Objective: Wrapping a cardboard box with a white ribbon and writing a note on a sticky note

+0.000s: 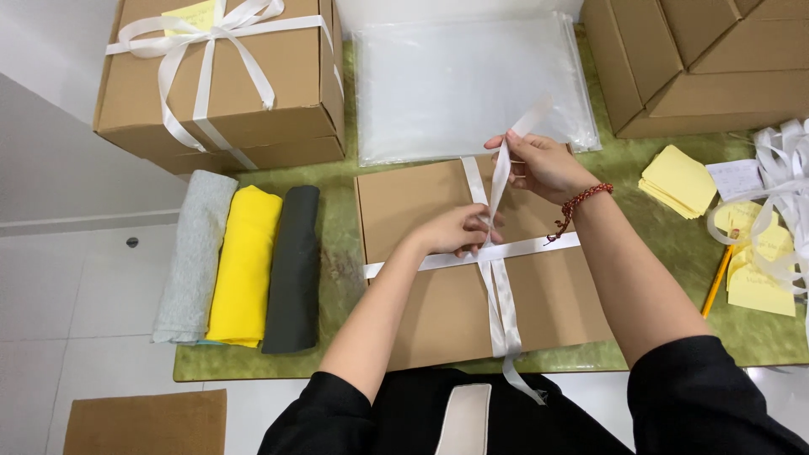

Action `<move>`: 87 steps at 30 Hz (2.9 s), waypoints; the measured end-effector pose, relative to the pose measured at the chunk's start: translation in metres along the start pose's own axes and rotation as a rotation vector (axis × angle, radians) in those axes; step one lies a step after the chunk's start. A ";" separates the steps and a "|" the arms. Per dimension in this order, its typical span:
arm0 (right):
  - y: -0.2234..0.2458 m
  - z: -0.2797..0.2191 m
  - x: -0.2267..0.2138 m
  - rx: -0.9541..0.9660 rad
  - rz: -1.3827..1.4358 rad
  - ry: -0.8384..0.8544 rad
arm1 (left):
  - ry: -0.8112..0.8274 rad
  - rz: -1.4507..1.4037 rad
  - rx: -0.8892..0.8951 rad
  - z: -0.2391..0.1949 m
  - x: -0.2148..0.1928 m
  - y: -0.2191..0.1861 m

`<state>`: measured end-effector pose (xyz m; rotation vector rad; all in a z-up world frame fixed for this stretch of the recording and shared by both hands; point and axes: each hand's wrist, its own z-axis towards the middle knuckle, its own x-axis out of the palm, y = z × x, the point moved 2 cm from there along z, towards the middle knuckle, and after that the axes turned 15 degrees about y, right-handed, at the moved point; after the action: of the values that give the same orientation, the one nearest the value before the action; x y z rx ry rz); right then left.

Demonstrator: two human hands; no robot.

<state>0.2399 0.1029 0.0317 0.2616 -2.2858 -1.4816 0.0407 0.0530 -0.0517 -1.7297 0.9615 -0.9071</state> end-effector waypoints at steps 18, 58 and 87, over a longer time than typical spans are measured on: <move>-0.015 0.037 0.007 -0.054 -0.040 -0.096 | -0.345 0.524 -0.338 -0.030 -0.011 -0.011; -0.097 -0.025 0.015 0.139 -0.740 -0.203 | -0.435 1.064 -0.398 0.016 0.164 0.045; -0.125 -0.050 0.051 -0.255 -0.619 -0.509 | -0.889 1.066 -0.727 -0.151 0.029 0.010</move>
<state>0.2080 -0.0091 -0.0518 0.6185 -2.4778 -2.3583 -0.0824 -0.0301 -0.0117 -1.5220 1.3719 0.9244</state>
